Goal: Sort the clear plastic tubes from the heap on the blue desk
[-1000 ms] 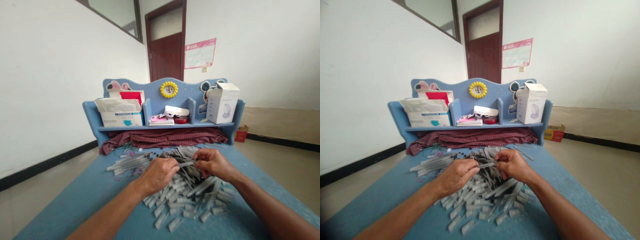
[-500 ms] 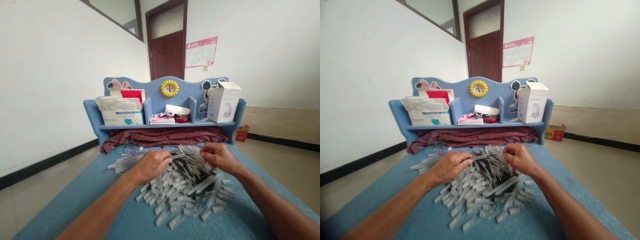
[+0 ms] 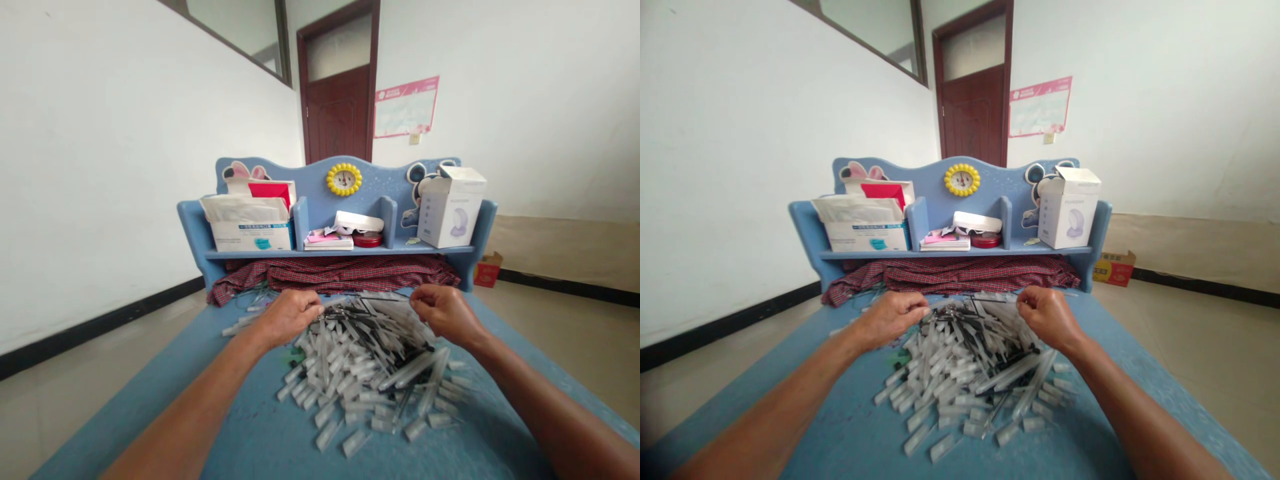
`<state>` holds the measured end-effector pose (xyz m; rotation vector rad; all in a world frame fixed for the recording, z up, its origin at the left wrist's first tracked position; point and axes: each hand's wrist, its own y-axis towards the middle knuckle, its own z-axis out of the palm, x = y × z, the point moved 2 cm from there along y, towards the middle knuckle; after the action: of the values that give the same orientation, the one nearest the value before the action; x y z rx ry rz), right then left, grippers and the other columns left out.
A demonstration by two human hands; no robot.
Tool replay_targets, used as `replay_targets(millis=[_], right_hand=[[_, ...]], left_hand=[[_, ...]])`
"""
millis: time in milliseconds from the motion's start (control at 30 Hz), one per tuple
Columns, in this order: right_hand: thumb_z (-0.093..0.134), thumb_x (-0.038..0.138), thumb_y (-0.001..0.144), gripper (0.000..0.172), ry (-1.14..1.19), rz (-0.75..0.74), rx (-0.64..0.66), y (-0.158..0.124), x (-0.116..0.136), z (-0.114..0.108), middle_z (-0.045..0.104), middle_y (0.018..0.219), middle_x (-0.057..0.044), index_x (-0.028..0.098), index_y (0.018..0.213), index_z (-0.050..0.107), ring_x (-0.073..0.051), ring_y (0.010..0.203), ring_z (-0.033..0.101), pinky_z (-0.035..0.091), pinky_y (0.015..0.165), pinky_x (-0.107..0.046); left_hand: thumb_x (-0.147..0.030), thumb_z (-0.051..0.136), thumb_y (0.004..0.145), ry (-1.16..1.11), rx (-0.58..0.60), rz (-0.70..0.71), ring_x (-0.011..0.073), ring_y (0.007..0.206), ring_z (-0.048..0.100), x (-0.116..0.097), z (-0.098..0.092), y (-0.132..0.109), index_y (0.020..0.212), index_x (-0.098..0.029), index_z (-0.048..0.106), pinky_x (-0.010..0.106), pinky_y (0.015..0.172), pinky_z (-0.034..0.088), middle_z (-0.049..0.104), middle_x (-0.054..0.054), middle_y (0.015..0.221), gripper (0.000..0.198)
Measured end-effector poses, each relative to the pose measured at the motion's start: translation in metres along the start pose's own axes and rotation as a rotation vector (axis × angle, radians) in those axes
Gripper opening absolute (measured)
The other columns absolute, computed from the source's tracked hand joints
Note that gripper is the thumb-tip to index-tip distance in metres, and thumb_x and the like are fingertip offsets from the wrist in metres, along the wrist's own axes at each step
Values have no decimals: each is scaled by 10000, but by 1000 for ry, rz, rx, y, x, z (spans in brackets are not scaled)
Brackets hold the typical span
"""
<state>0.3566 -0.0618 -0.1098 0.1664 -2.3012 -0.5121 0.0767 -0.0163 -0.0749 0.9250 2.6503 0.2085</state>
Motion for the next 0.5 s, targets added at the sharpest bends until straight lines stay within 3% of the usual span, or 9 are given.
replay_targets(millis=[133,233,367,500], right_hand=[[428,232,779,212,-390,-153,-76,-10,17,7,603,574,-29,188,680,611,-144,547,556,340,531,-242],[406,228,802,235,-529,-188,24,-17,27,12,620,597,-42,191,681,604,-146,559,559,296,523,-244],[390,226,823,264,-508,-251,193,-22,32,13,612,591,-35,192,669,601,-132,548,537,281,518,-239],[391,216,824,267,-336,-273,227,-19,31,8,623,631,-20,191,724,637,-121,553,530,312,535,-228]], left_hand=[[-287,425,828,27,15,41,122,564,509,-2,9,0,696,-158,591,191,516,294,543,-17,567,248],[-284,423,832,39,29,55,121,545,500,-3,14,-1,690,-162,581,194,509,286,532,-18,561,246],[-273,417,839,36,39,64,124,569,515,-6,15,-1,714,-166,580,194,526,298,552,-14,593,231],[-269,416,839,32,54,75,120,568,509,-9,15,-1,696,-166,566,191,526,298,537,-17,585,232]])
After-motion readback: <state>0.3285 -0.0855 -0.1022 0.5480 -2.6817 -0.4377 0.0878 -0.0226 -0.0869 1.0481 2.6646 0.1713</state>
